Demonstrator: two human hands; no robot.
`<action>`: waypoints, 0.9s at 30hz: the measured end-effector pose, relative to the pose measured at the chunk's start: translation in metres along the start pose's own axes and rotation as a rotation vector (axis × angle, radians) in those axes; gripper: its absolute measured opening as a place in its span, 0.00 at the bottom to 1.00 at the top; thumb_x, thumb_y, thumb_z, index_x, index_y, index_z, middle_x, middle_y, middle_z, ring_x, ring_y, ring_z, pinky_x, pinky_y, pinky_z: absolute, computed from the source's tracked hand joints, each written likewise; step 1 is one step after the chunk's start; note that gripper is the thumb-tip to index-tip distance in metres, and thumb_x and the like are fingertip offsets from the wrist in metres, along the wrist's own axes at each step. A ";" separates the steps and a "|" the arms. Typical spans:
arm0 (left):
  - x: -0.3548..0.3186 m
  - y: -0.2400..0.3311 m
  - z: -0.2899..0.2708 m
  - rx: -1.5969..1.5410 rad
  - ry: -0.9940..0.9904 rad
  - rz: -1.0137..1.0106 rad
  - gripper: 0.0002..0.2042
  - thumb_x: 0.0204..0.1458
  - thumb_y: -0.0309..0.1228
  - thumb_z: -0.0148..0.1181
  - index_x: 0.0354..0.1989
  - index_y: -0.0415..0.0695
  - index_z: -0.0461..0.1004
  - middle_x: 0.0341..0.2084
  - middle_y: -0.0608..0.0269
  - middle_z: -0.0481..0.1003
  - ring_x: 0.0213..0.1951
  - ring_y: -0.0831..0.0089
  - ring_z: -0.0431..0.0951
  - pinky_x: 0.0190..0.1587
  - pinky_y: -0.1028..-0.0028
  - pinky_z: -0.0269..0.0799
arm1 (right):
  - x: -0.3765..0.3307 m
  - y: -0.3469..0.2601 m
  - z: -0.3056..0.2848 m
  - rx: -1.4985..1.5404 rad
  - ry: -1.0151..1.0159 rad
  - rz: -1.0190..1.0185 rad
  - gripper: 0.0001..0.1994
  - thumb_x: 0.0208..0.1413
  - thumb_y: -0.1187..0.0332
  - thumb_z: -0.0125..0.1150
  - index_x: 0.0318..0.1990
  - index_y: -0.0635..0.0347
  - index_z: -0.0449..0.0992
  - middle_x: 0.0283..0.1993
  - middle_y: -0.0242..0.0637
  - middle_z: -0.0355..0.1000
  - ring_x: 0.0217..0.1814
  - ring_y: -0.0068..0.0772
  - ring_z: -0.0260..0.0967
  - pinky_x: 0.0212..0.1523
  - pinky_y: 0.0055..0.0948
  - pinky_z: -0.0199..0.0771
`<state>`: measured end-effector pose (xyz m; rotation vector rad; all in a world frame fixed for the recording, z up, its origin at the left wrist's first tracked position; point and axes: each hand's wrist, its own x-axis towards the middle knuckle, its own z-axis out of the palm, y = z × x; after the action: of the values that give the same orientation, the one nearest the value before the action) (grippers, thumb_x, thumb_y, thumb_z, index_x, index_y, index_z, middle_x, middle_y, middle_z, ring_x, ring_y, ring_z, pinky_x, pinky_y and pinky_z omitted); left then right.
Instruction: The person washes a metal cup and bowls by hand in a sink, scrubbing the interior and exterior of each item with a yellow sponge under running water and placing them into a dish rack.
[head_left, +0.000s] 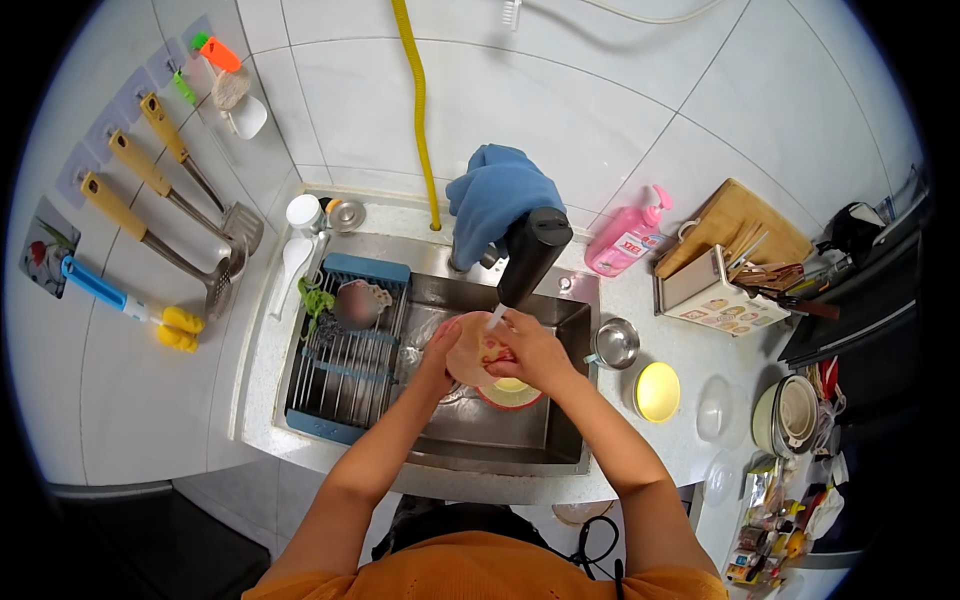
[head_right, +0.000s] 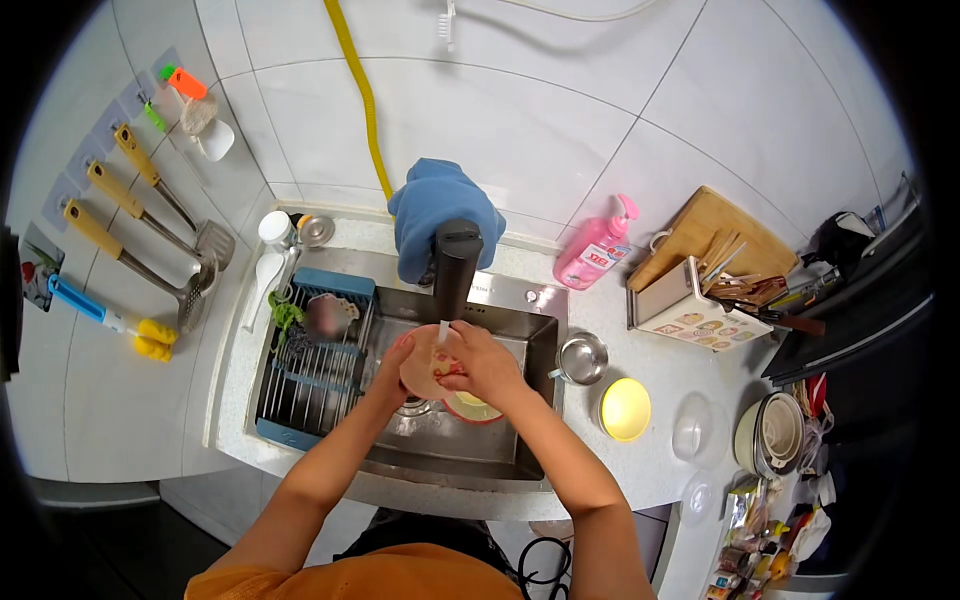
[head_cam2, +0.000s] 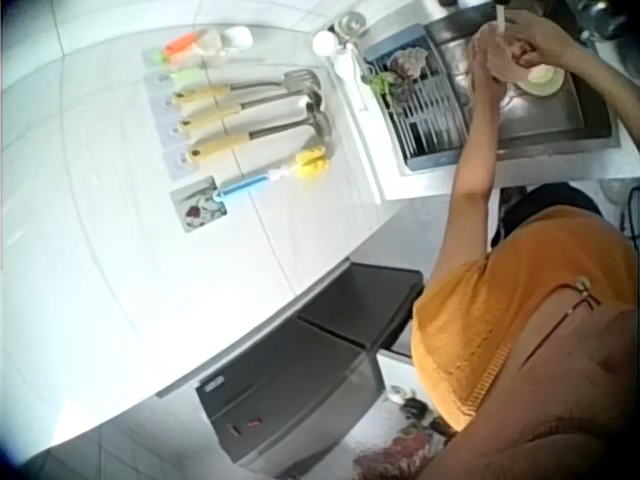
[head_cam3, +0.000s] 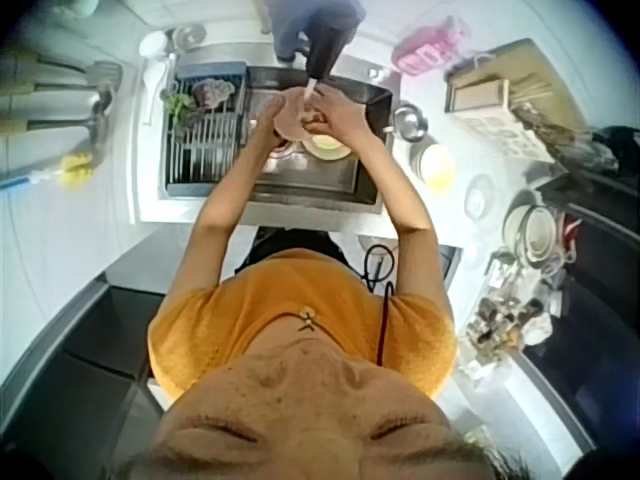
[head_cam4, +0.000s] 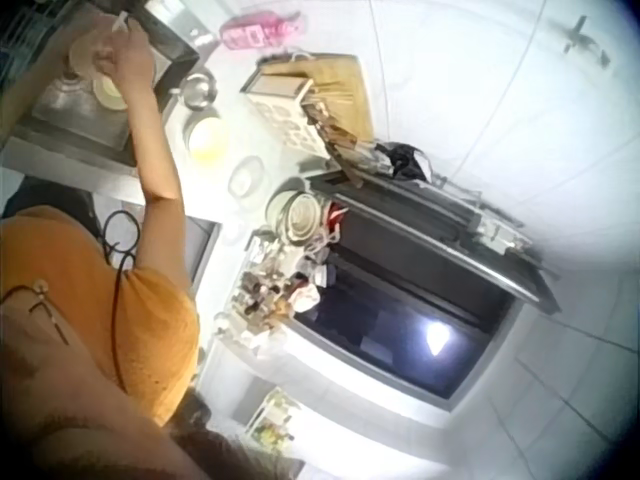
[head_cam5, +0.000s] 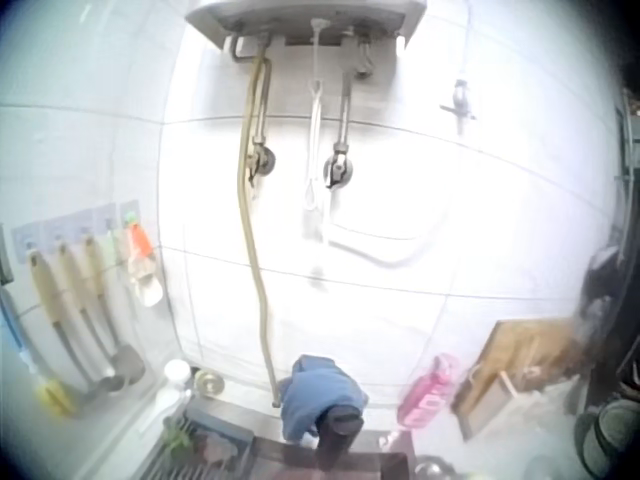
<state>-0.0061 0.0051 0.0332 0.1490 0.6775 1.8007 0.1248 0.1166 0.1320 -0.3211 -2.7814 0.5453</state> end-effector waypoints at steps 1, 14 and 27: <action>0.002 -0.001 0.001 0.028 -0.026 0.006 0.20 0.51 0.37 0.53 0.49 0.41 0.62 0.43 0.58 0.70 0.45 0.69 0.71 0.47 0.70 0.69 | 0.003 0.000 0.004 -0.132 0.037 -0.141 0.25 0.33 0.62 0.65 0.45 0.50 0.69 0.42 0.38 0.65 0.48 0.41 0.63 0.46 0.33 0.65; 0.002 -0.006 0.005 0.279 0.160 0.107 0.19 0.48 0.30 0.57 0.48 0.40 0.63 0.41 0.58 0.70 0.42 0.72 0.71 0.43 0.74 0.69 | -0.026 -0.011 0.077 -0.103 -0.066 0.134 0.18 0.44 0.68 0.54 0.46 0.57 0.68 0.47 0.38 0.63 0.54 0.43 0.58 0.45 0.36 0.68; 0.005 0.001 -0.006 0.035 -0.057 -0.064 0.18 0.51 0.36 0.53 0.47 0.38 0.65 0.41 0.58 0.71 0.43 0.70 0.72 0.46 0.71 0.69 | -0.020 0.014 0.031 0.478 -0.002 0.323 0.14 0.50 0.73 0.50 0.47 0.61 0.68 0.45 0.45 0.69 0.49 0.43 0.67 0.49 0.32 0.66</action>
<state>-0.0119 0.0073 0.0275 0.1995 0.6663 1.7173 0.1360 0.1138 0.0944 -0.6559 -2.5026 1.2523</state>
